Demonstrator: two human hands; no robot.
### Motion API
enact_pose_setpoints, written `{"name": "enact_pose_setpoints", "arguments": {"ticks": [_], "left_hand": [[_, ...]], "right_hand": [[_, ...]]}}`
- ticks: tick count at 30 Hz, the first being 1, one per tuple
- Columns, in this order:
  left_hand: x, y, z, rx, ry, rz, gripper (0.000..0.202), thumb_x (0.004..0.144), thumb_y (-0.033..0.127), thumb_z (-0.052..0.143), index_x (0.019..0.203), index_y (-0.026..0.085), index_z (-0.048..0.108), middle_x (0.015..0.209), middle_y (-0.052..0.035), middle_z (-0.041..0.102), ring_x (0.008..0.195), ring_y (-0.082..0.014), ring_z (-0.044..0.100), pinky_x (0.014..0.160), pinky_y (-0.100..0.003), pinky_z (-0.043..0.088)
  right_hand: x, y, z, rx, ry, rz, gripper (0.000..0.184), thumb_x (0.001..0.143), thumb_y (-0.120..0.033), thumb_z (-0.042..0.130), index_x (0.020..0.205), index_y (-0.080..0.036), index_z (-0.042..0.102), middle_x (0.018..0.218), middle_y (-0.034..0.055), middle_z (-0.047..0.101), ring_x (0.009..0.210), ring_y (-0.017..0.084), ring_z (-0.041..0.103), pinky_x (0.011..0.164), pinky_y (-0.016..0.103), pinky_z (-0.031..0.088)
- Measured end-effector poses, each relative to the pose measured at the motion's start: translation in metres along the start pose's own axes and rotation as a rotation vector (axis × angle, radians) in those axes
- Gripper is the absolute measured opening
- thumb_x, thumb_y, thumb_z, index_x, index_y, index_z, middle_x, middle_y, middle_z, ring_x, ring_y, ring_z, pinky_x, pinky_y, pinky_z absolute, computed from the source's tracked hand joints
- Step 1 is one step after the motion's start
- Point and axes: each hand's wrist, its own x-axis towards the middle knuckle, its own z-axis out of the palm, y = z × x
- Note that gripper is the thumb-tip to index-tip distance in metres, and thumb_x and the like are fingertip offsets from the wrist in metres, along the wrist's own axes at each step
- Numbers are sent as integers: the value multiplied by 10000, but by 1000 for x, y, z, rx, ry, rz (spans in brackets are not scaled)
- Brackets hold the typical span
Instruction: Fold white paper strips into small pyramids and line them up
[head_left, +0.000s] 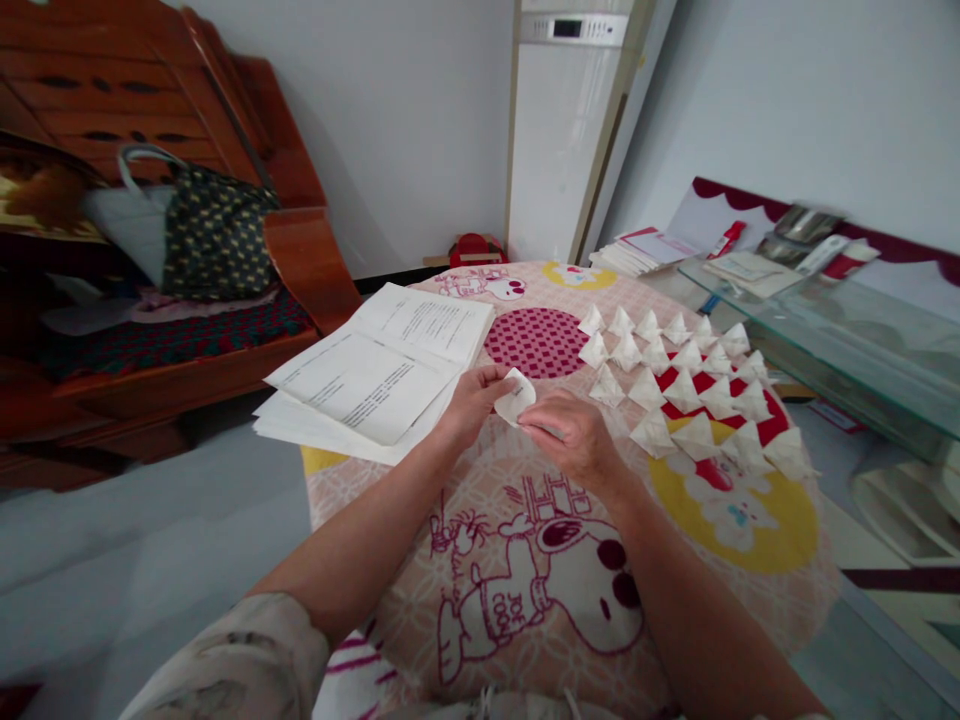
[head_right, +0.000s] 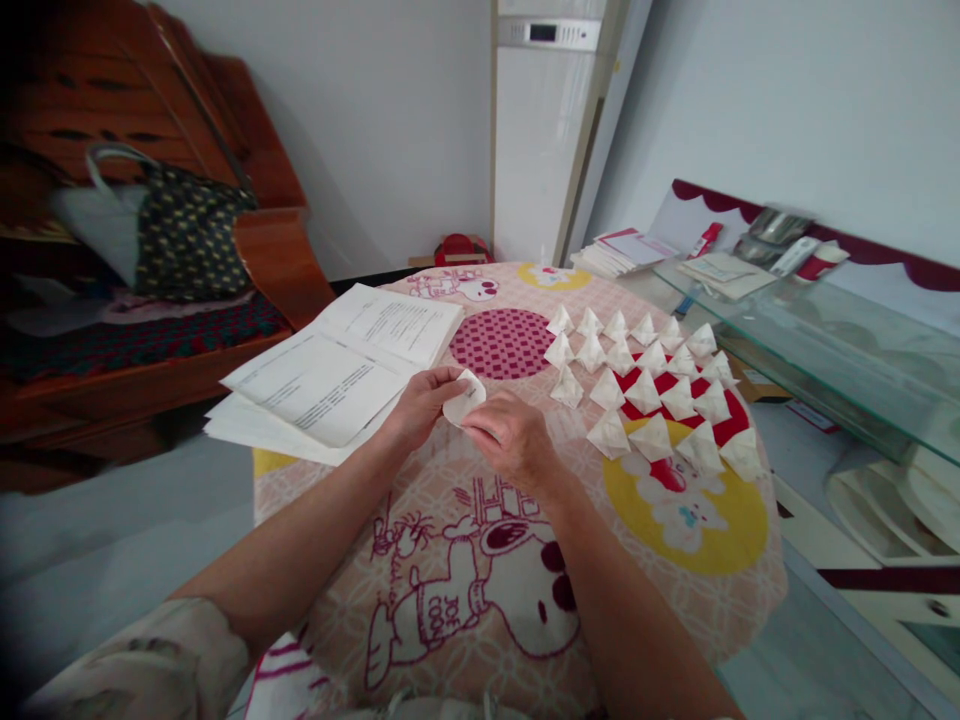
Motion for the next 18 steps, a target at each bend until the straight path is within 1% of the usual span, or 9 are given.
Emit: {"name": "enact_pose_setpoints", "arguments": {"ticks": [4,7,10,14,18], "left_hand": [[-1,-1,1,24,32,37,278,675,363,812,761,122,702,643,-8,668,510,-84,523,502,-216,360],[-2,0,2,58,27,57,270,678,365,810,740,124,705,642,-8,669,522,-89,527,513,-222,361],[-4,-1,4,87,-14,69,275,706,381,796,739,123,709,659,-11,669,548,-93,535,543,-227,375],[-5,-2,6,153,-87,88,321,751,442,769,754,126,718,663,-8,653,556,-87,508,550,-225,359],[-7,0,8,184,-139,82,383,759,507,750,741,126,710,645,-11,637,548,-89,484,543,-225,339]], "right_hand": [[3,1,-1,-44,32,-37,145,916,-172,616,868,-213,747,821,52,744,940,243,640,868,397,529],[2,4,0,-71,54,-21,151,928,-187,599,867,-201,737,814,61,729,878,229,645,814,377,523],[-1,10,0,-126,65,34,140,923,-227,614,848,-196,728,800,58,723,784,210,640,748,353,495],[-3,14,0,-147,92,120,157,910,-261,624,798,-200,716,776,51,721,756,207,638,737,345,470],[-2,13,0,-105,144,191,145,881,-248,634,765,-198,706,753,45,716,741,205,642,732,338,470]]}}
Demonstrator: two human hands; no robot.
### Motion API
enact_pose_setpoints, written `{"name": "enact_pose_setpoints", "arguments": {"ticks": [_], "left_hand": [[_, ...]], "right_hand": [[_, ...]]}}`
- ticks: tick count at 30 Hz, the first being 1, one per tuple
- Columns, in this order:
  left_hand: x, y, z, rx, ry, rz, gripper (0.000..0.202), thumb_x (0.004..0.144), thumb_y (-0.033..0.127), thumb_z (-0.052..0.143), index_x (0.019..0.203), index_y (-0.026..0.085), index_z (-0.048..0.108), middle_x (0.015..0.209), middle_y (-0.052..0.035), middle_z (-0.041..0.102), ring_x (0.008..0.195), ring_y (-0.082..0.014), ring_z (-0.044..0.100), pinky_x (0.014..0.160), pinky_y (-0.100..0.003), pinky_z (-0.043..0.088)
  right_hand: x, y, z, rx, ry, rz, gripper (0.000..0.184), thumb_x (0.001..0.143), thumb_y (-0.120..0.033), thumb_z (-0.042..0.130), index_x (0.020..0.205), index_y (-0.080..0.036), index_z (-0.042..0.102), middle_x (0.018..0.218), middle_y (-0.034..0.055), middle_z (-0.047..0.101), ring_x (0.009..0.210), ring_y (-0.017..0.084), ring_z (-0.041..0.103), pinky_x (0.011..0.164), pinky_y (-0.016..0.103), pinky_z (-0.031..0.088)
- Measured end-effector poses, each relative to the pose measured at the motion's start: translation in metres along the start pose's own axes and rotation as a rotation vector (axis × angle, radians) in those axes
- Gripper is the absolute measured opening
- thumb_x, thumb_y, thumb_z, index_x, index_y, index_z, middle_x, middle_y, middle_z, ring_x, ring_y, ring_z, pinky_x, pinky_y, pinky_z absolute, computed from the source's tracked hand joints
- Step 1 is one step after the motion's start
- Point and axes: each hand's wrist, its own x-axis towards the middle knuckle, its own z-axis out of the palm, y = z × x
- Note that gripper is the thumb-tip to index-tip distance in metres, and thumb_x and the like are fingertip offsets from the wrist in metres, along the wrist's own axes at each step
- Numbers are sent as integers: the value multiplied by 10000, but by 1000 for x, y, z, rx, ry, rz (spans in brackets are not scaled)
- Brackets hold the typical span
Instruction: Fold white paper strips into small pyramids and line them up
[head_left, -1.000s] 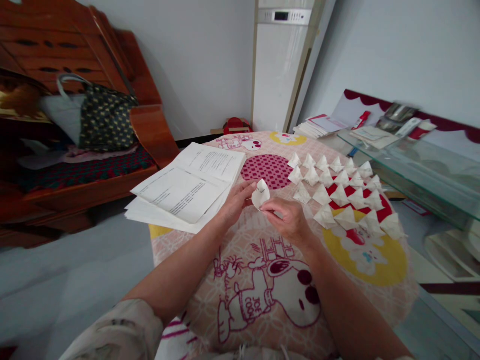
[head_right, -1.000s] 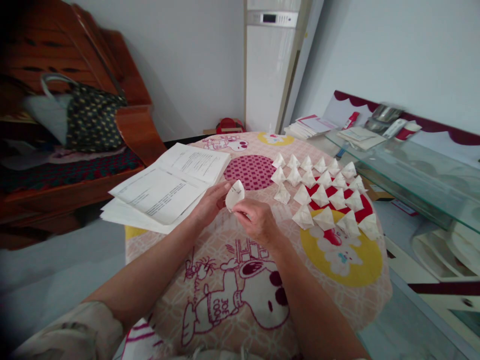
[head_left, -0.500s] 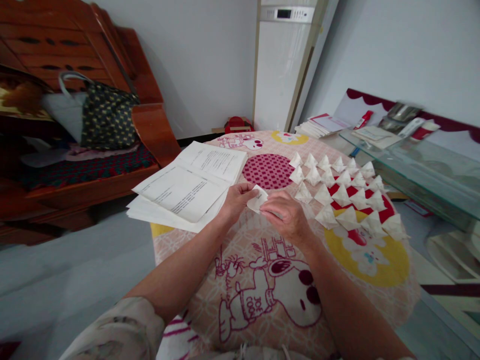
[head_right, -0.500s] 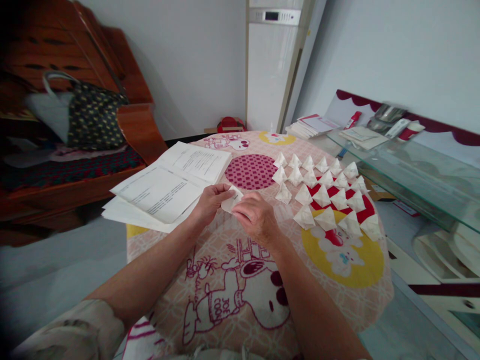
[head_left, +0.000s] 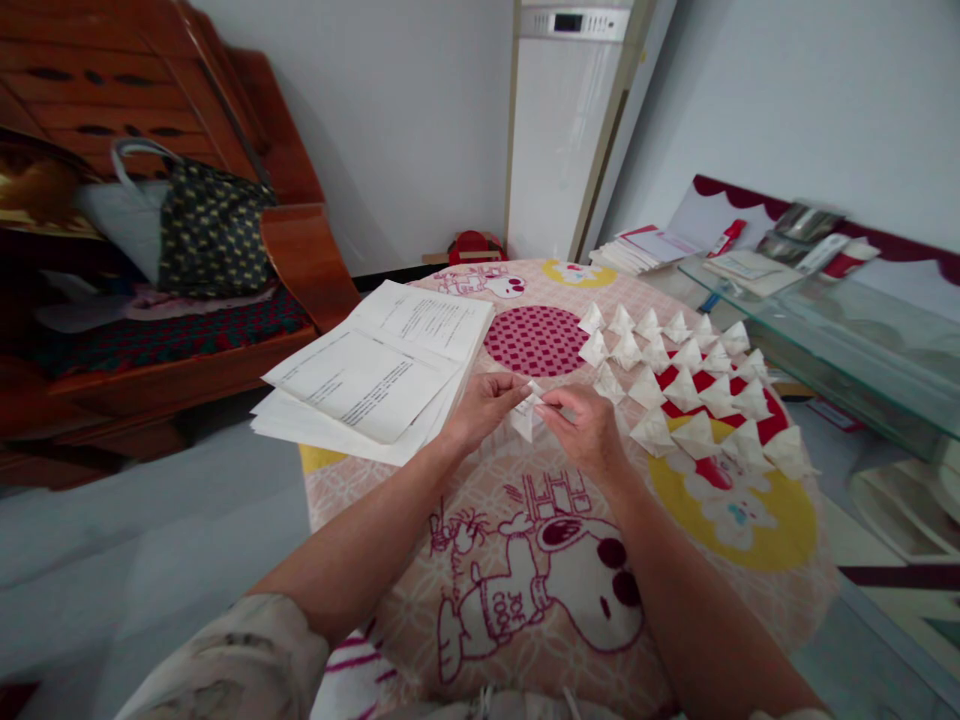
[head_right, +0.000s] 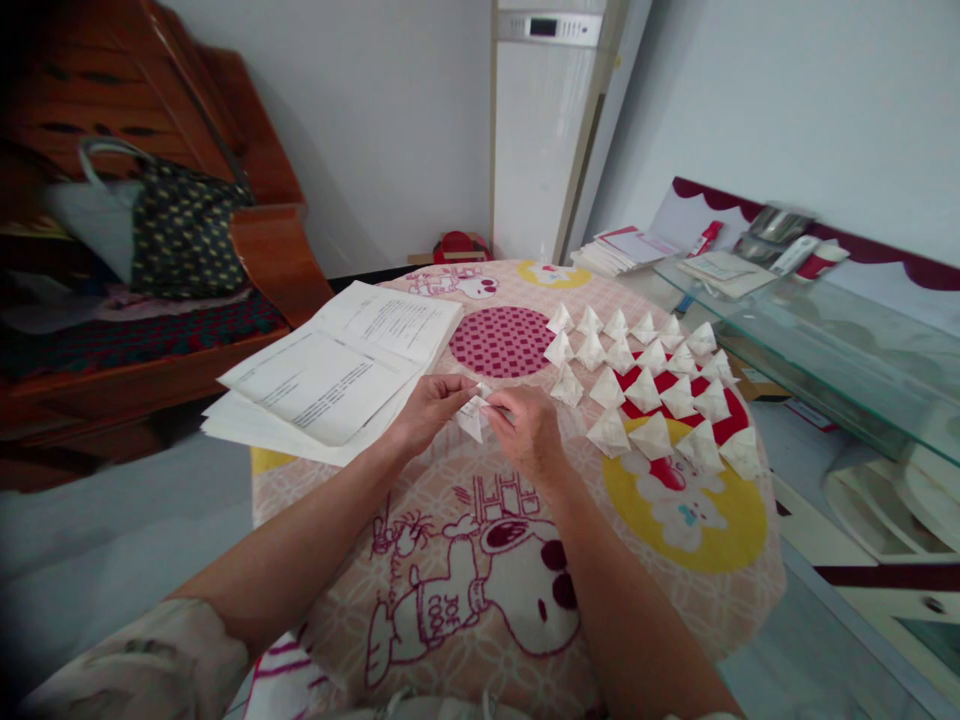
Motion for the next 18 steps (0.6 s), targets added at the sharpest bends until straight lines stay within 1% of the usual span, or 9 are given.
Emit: {"name": "enact_pose_setpoints", "arguments": {"ticks": [4,8,13,18], "left_hand": [[-1,2,1,11,-9,-24,409,750,523,747,698,124,674,610,-10,603,526,-84,450,517,-223,291],[-2,2,2,14,-24,-32,404,739,522,744,715,124,680,576,4,563,501,-76,403,496,-223,247],[-2,3,3,27,-50,-45,400,747,531,717,680,141,661,536,26,507,479,-70,351,485,-232,227],[-2,2,3,37,-51,-47,393,766,505,706,629,147,621,509,39,451,472,-67,323,479,-237,207]], "right_hand": [[0,0,0,72,37,112,100,837,-224,646,757,-195,699,719,28,704,698,189,637,690,315,481],[-1,3,0,128,47,213,81,798,-228,657,732,-198,694,694,13,698,658,175,626,663,302,493],[-1,3,1,109,45,243,84,779,-224,654,706,-200,690,680,15,696,646,175,622,650,301,489],[0,1,1,90,44,226,88,765,-203,652,681,-199,676,667,20,687,639,175,617,638,297,475]]}}
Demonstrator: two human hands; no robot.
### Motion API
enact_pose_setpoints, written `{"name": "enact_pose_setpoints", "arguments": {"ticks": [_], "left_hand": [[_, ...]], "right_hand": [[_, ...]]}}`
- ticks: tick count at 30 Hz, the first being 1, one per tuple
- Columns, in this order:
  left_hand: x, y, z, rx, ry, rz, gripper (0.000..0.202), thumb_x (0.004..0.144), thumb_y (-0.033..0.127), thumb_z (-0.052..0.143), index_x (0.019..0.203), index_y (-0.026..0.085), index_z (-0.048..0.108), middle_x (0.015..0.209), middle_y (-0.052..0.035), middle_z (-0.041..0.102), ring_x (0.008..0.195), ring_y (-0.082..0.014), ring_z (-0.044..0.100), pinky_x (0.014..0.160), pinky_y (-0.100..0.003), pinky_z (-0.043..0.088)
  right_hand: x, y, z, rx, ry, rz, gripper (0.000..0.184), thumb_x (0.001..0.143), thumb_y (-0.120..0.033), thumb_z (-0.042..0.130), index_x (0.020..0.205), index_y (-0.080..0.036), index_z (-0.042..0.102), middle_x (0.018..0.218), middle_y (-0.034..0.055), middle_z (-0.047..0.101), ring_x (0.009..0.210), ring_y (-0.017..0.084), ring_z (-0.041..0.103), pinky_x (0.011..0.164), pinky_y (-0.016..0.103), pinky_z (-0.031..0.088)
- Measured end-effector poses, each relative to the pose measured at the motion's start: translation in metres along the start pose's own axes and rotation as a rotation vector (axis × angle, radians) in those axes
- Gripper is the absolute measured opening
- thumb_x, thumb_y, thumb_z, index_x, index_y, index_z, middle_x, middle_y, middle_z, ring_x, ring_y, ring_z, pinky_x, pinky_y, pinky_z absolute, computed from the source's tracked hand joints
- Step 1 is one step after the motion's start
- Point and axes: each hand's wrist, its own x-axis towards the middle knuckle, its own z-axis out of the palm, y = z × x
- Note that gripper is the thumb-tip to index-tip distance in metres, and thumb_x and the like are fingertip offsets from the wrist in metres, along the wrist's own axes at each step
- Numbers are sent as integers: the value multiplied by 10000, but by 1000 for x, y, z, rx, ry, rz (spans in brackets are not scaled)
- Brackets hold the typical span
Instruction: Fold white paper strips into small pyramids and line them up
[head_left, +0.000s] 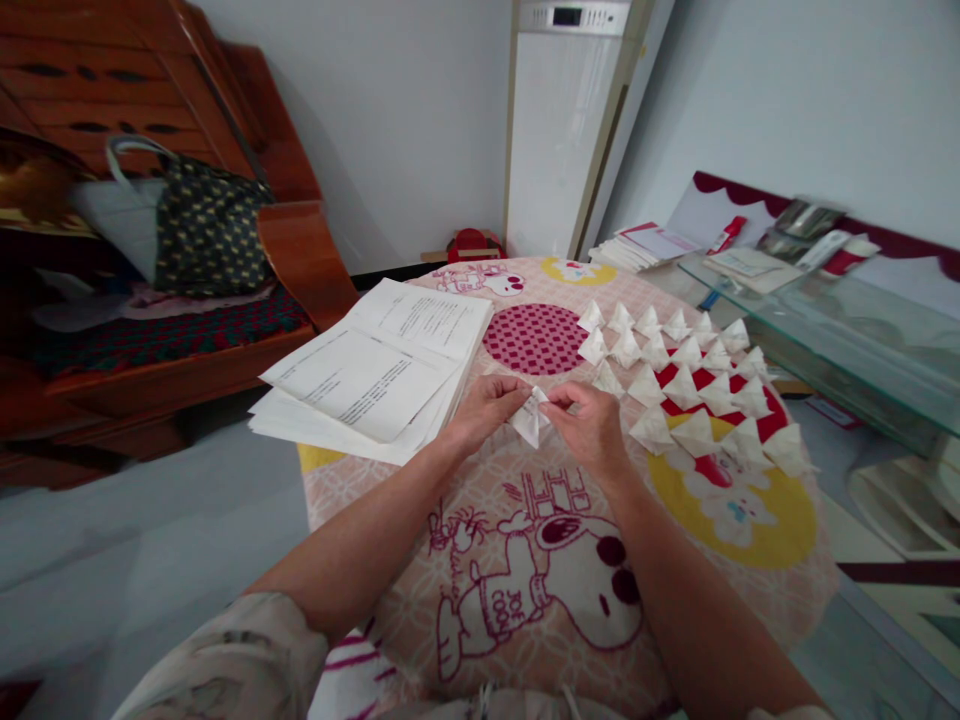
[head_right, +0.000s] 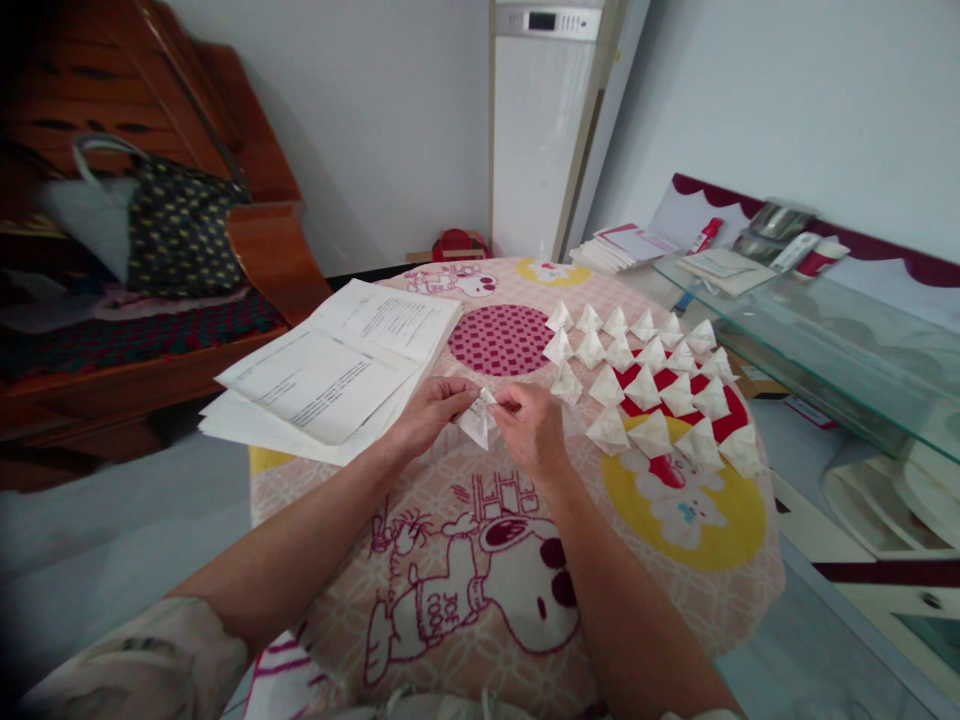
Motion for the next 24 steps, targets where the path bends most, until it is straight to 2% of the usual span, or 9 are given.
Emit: {"name": "enact_pose_setpoints", "arguments": {"ticks": [3,9,13,16,18,22,24], "left_hand": [[0,-1,0,-29,-5,-4,415,786,516,697,621,146,607,504,43,431,465,-66,323,473,-235,210],[0,-3,0,6,-11,-2,401,754,517,756,744,122,688,603,-2,574,511,-80,428,499,-229,267],[0,-5,0,78,55,38,404,780,514,732,677,130,656,559,11,536,490,-73,390,486,-228,241],[1,-5,-1,54,93,58,393,773,503,741,671,135,648,567,7,552,495,-78,412,490,-227,265],[1,-5,0,13,102,62,395,757,513,755,685,138,655,588,-2,579,510,-86,444,496,-226,294],[0,0,-1,-79,152,76,421,722,543,785,676,150,641,603,-3,600,530,-96,487,518,-227,355],[0,3,-1,-122,183,88,431,709,551,796,676,153,634,602,2,598,529,-95,489,528,-230,372]], "right_hand": [[0,0,0,-12,4,-19,94,763,-183,653,671,-193,667,656,22,673,634,174,612,633,295,465],[0,2,1,-42,7,-17,91,763,-178,669,675,-199,667,667,19,676,648,173,608,636,294,461],[1,5,-1,-2,-29,8,99,802,-223,653,713,-197,689,694,21,692,669,175,616,650,297,467],[2,8,-4,88,-59,64,143,831,-273,635,734,-189,697,674,10,678,640,163,604,613,282,456],[3,9,-5,172,-21,120,158,829,-304,643,737,-188,698,653,1,667,618,157,594,590,274,454],[6,8,-5,356,168,254,211,817,-381,666,741,-186,692,676,15,684,629,163,611,607,287,491],[6,6,-4,407,170,298,243,796,-416,693,731,-182,684,671,19,676,616,160,603,594,287,492]]}}
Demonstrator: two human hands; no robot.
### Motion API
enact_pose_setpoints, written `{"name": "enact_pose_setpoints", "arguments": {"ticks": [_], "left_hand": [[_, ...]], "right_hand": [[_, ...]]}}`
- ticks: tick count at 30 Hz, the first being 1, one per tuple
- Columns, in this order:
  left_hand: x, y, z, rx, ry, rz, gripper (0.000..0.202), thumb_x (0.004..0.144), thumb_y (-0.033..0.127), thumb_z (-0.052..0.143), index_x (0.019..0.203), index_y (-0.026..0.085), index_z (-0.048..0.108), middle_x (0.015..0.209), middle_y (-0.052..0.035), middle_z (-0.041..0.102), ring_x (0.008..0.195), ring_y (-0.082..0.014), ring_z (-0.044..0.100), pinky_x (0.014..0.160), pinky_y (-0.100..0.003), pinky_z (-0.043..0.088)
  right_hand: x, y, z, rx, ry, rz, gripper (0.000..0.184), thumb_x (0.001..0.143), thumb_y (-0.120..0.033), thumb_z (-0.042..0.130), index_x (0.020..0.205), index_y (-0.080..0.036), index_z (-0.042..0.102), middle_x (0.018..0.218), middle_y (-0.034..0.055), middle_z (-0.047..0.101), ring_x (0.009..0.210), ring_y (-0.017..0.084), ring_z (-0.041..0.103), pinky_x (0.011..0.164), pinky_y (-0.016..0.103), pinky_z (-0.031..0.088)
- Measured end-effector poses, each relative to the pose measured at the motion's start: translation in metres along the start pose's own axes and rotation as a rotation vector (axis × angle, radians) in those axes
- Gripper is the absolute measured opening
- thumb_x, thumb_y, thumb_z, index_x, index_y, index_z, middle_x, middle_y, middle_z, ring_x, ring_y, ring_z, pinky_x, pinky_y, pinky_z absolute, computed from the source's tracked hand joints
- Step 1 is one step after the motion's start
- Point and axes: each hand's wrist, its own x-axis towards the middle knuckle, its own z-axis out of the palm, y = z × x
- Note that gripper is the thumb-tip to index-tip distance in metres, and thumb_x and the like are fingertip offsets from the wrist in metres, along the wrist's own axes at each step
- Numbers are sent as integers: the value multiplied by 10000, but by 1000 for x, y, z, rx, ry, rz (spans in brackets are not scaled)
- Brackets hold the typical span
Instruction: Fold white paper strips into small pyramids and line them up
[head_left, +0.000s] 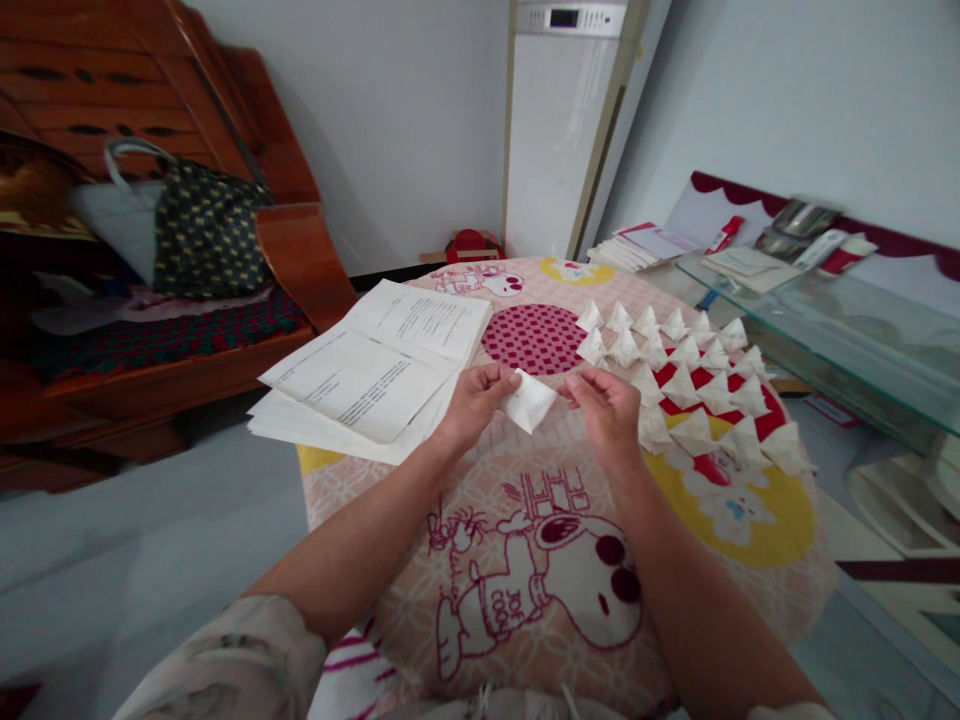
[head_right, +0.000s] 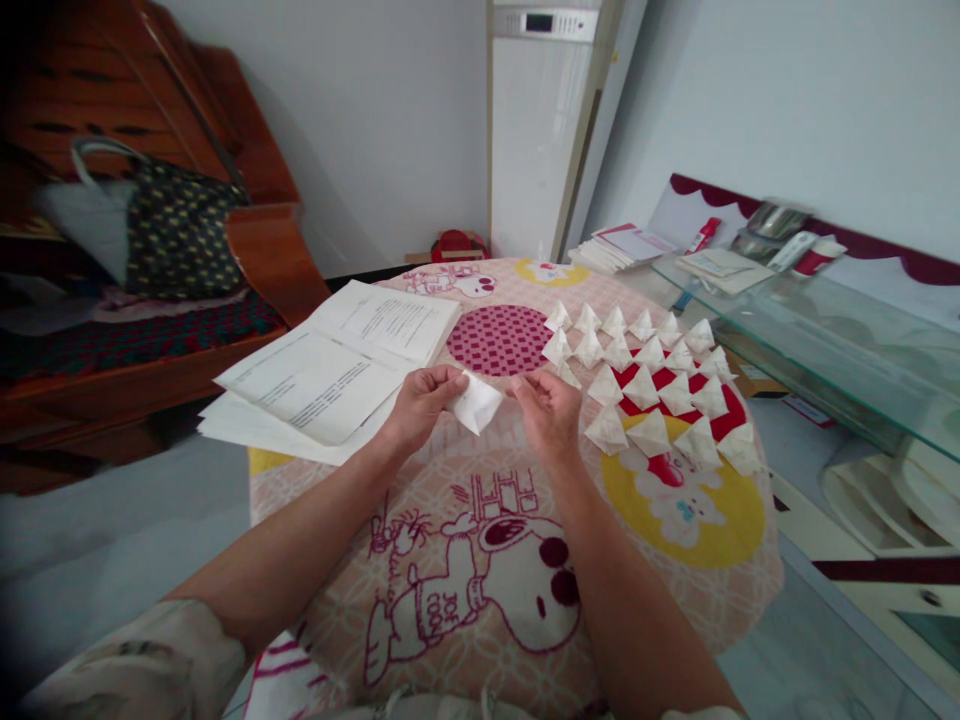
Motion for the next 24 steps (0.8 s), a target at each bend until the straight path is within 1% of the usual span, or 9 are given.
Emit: {"name": "enact_pose_setpoints", "arguments": {"ticks": [3,5,7,10,14,18,21,24], "left_hand": [[0,2,0,-52,11,26,428,712,537,804,665,154,619,582,18,571,513,-81,452,525,-226,357],[0,3,0,-61,-1,44,419,724,520,805,657,154,613,571,23,558,512,-78,438,526,-225,348],[-1,4,1,-55,-7,53,419,726,523,804,663,155,616,576,20,564,522,-83,447,532,-229,353],[-2,4,1,-44,1,45,438,722,552,798,671,157,615,582,14,570,533,-93,464,534,-231,360],[-1,4,1,-41,-1,42,447,718,558,799,665,154,615,579,13,570,529,-91,470,534,-229,365],[-2,4,1,-32,-5,36,451,714,559,798,645,151,618,575,11,577,514,-87,463,524,-231,361],[-3,4,0,21,-27,55,441,735,548,787,644,147,627,568,7,578,506,-86,462,509,-227,345],[-4,4,-1,120,-92,61,431,777,544,756,661,145,642,561,11,558,489,-77,429,481,-221,299]], "right_hand": [[-3,-2,2,-8,-144,77,285,753,-439,748,677,-177,666,600,-2,614,541,132,533,521,264,441],[-7,-2,3,-37,-216,95,301,757,-439,751,645,-177,655,562,-15,576,507,114,485,488,251,401],[-10,-3,5,-70,-219,78,308,778,-432,731,623,-178,651,540,-21,555,494,106,456,472,244,373],[-11,-5,6,-90,-185,48,286,772,-409,722,611,-178,665,525,-23,554,496,106,451,464,238,356],[-9,-8,6,-65,-177,37,258,754,-387,719,601,-181,688,527,-15,592,511,119,490,483,245,382],[-7,-6,4,-55,-198,44,265,753,-374,716,570,-186,678,519,-9,601,509,124,501,488,252,395],[-7,-4,4,-23,-232,71,233,750,-383,732,640,-181,699,573,-2,631,535,128,526,505,253,423],[-7,-3,5,-12,-255,56,211,750,-383,746,711,-179,706,633,2,653,579,134,553,535,255,446]]}}
